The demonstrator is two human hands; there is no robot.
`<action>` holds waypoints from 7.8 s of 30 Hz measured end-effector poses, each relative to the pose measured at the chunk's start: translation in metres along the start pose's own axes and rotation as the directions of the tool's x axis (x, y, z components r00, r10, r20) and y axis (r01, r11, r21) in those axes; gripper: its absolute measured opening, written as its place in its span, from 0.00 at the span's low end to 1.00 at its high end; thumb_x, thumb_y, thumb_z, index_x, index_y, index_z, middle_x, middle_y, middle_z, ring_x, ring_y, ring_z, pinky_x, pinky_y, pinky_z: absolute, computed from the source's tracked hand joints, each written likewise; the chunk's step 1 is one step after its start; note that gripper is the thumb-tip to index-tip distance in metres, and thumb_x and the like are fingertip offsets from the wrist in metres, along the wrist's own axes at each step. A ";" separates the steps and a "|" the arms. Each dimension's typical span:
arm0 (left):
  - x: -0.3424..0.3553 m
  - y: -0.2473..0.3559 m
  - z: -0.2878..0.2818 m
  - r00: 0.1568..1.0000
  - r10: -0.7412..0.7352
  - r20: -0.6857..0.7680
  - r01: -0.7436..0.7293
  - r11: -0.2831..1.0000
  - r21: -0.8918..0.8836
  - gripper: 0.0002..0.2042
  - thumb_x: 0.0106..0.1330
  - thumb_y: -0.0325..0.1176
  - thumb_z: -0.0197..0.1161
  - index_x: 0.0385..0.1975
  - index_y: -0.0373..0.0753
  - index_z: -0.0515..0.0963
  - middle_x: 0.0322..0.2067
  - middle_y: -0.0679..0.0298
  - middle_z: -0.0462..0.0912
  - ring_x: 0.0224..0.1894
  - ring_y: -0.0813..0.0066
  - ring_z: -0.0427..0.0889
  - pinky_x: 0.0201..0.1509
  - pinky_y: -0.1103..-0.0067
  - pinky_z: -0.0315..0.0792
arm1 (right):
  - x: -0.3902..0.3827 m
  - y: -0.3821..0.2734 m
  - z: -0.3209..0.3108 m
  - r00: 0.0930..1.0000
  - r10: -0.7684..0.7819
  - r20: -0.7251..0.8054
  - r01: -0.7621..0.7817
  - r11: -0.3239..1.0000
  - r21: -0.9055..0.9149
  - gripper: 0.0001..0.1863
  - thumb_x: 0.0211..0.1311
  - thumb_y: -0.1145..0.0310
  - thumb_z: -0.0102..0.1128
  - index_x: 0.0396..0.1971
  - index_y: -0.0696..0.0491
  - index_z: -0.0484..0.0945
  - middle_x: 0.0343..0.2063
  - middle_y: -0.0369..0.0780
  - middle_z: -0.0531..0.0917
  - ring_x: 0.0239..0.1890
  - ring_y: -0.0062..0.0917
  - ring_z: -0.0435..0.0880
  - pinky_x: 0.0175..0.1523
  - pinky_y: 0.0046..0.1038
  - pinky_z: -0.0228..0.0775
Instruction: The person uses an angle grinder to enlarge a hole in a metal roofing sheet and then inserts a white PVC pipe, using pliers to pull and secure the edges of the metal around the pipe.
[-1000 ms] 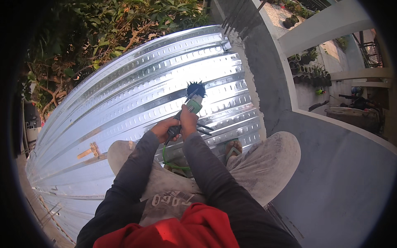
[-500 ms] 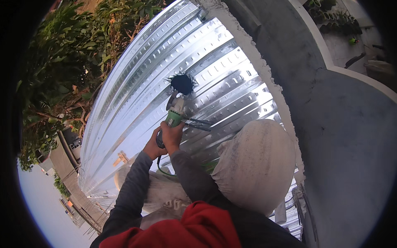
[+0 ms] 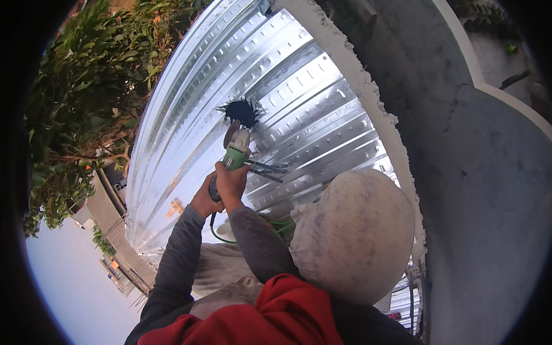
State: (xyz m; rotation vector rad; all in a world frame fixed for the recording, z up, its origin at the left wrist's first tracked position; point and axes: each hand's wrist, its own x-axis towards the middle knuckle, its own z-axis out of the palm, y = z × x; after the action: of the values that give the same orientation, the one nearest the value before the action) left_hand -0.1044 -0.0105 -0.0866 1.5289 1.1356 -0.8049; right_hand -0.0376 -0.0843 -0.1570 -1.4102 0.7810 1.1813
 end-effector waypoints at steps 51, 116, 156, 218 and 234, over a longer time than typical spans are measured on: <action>-0.098 0.044 -0.069 0.986 -0.125 0.110 0.133 0.989 -0.070 0.54 0.53 0.22 0.73 0.80 0.43 0.44 0.40 0.61 0.81 0.34 0.75 0.82 0.39 0.75 0.81 | -0.090 -0.021 0.035 0.988 -0.060 0.145 0.043 0.991 0.123 0.40 0.63 0.53 0.70 0.55 0.69 0.59 0.45 0.57 0.77 0.47 0.46 0.84 0.53 0.40 0.77; 0.118 -0.207 -0.170 0.512 0.244 -0.823 -0.132 0.970 0.206 0.60 0.42 0.56 0.85 0.74 0.36 0.58 0.62 0.45 0.72 0.66 0.49 0.72 0.70 0.63 0.68 | 0.026 0.007 -0.018 0.972 0.125 0.201 -0.016 0.881 -0.472 0.16 0.70 0.77 0.47 0.49 0.76 0.68 0.45 0.53 0.79 0.38 0.48 0.89 0.34 0.35 0.93; 0.119 -0.080 0.024 0.920 0.258 0.296 0.024 0.716 -0.698 0.16 0.73 0.49 0.58 0.37 0.41 0.78 0.24 0.65 0.78 0.17 0.74 0.71 0.16 0.75 0.58 | 0.041 0.078 0.000 0.943 -0.264 0.202 0.319 0.893 -0.318 0.19 0.70 0.67 0.43 0.54 0.62 0.72 0.34 0.47 0.82 0.24 0.29 0.82 0.25 0.33 0.71; 0.128 -0.032 -0.038 0.927 0.187 0.326 -0.094 0.956 -0.279 0.30 0.71 0.61 0.59 0.47 0.32 0.80 0.38 0.54 0.86 0.36 0.62 0.88 0.40 0.67 0.83 | 0.011 0.007 0.012 0.964 -0.050 0.260 0.113 0.965 -0.235 0.15 0.70 0.68 0.47 0.48 0.64 0.75 0.32 0.42 0.83 0.27 0.25 0.84 0.27 0.24 0.80; 0.165 -0.053 -0.063 0.922 0.196 0.335 -0.093 0.949 -0.301 0.17 0.63 0.46 0.69 0.40 0.37 0.85 0.29 0.64 0.85 0.23 0.74 0.81 0.24 0.74 0.75 | 0.022 0.054 0.071 0.984 -0.083 0.157 0.087 0.996 -0.022 0.19 0.74 0.65 0.43 0.53 0.65 0.69 0.37 0.47 0.79 0.27 0.29 0.82 0.30 0.32 0.75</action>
State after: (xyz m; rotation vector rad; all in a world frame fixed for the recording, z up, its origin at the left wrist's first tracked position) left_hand -0.1030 0.0943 -0.2379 1.1548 0.8111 -0.7500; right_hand -0.0975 -0.0228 -0.1893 -1.3430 0.5911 1.2244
